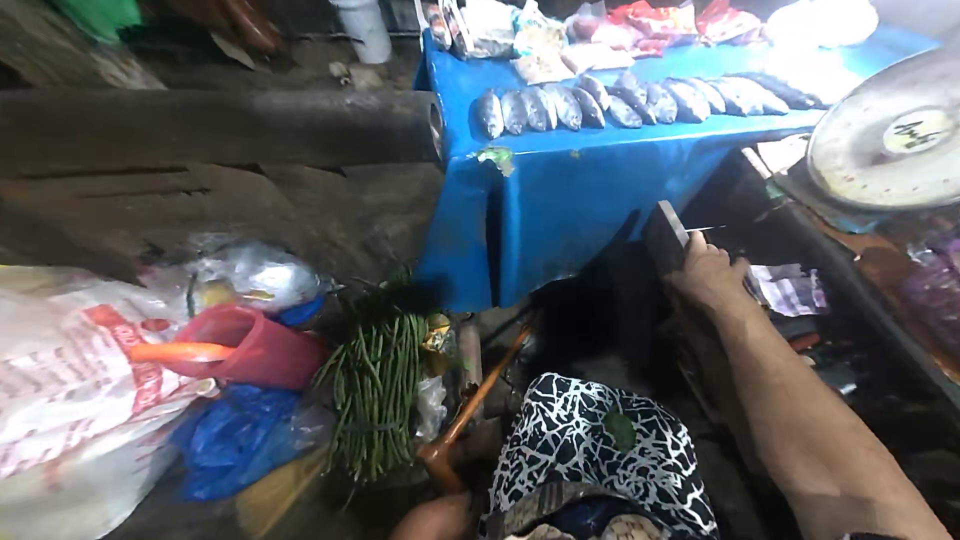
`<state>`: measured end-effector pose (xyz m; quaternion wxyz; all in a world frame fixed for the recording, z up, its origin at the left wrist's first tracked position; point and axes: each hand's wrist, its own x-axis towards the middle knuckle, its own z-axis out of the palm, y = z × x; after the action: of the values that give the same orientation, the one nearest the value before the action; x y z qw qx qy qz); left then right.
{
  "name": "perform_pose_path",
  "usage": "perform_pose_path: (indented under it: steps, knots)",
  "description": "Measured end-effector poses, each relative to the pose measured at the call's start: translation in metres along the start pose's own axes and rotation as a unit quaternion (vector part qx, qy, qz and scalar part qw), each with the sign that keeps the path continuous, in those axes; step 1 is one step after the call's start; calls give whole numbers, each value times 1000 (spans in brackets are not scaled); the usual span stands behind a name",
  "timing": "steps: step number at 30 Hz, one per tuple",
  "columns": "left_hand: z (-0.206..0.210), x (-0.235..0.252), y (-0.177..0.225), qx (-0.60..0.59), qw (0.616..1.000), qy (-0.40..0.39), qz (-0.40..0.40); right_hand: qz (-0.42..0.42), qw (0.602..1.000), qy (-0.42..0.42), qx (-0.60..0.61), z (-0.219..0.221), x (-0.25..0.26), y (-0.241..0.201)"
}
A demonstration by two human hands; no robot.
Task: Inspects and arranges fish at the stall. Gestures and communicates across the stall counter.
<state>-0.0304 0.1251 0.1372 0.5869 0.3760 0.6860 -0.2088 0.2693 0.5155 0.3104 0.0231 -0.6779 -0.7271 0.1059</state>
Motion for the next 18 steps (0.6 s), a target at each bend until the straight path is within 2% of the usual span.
perform_pose_path:
  steps: [6,9,11,13,15,17,18]
  knots:
    - [-4,9,5,73,997,-26,-16,-6,999,-11,40,0,-2,2]
    - [-37,-4,19,59,998,-20,27,-8,999,-13,40,1,-1,4]
    - [-71,-24,37,21,997,20,75,-10,999,-18,41,1,0,5]
    - [-110,-50,60,3,982,112,153,-13,998,-24,52,1,0,7]
    - [-147,-76,84,-1,939,250,237,-20,997,-27,65,1,-1,8]
    - [-177,-94,109,14,857,406,317,-19,997,-30,73,-1,-4,7]
    - [-191,-96,121,27,793,494,356,-16,997,-33,71,-2,-5,6]
